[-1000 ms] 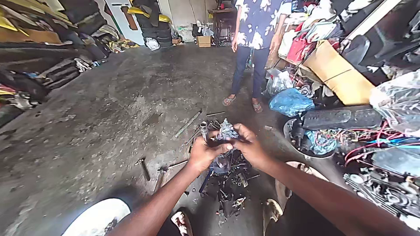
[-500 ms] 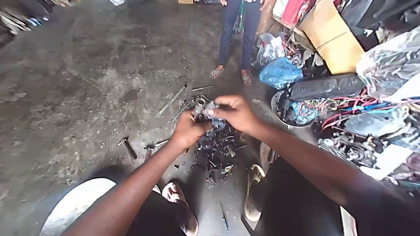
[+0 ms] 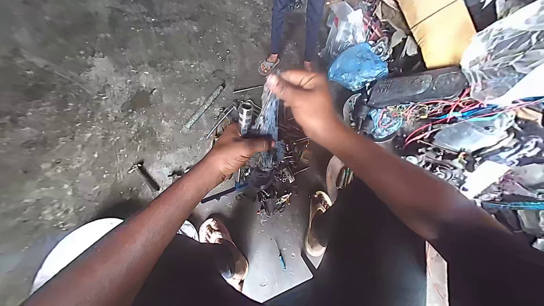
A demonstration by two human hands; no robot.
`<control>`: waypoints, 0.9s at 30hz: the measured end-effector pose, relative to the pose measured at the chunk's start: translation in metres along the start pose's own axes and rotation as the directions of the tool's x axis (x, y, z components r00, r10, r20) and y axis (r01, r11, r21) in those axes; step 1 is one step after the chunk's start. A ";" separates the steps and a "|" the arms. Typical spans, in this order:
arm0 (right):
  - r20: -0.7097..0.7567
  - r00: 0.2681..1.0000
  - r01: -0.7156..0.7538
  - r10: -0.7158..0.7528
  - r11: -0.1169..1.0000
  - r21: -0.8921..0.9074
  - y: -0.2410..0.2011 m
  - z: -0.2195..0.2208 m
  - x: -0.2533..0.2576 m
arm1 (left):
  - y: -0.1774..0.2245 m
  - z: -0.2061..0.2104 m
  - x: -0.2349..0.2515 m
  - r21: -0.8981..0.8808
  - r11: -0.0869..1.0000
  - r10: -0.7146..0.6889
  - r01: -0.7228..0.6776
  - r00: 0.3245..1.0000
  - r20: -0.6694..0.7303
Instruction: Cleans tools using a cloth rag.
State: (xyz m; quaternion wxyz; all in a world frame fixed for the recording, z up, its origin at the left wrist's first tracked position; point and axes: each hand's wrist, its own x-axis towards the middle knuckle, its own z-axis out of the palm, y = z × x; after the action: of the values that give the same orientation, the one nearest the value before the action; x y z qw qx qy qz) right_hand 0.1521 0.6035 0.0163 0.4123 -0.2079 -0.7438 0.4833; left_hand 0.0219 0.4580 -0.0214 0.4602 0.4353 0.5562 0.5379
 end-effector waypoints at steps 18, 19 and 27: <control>0.497 0.841 -0.388 0.213 0.878 0.280 -0.045 -0.058 -0.044 | -0.012 -0.095 -0.028 -0.023 0.969 -0.247 0.246 0.967 -0.062; 0.537 0.828 -0.318 0.162 0.924 0.212 -0.038 -0.059 -0.052 | -0.016 -0.109 -0.034 -0.038 0.983 -0.182 0.181 0.983 -0.003; 0.771 0.636 0.014 0.045 0.997 -0.070 0.012 -0.050 -0.096 | -0.053 -0.120 -0.093 -0.551 0.834 0.057 0.043 0.985 0.165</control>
State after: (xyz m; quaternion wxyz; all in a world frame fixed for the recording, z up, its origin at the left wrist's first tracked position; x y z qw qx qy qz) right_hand 0.2464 0.5680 -0.0239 0.0438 -0.0024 -0.8630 0.5033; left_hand -0.0769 0.3405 -0.0710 0.6110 0.3314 0.3334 0.6369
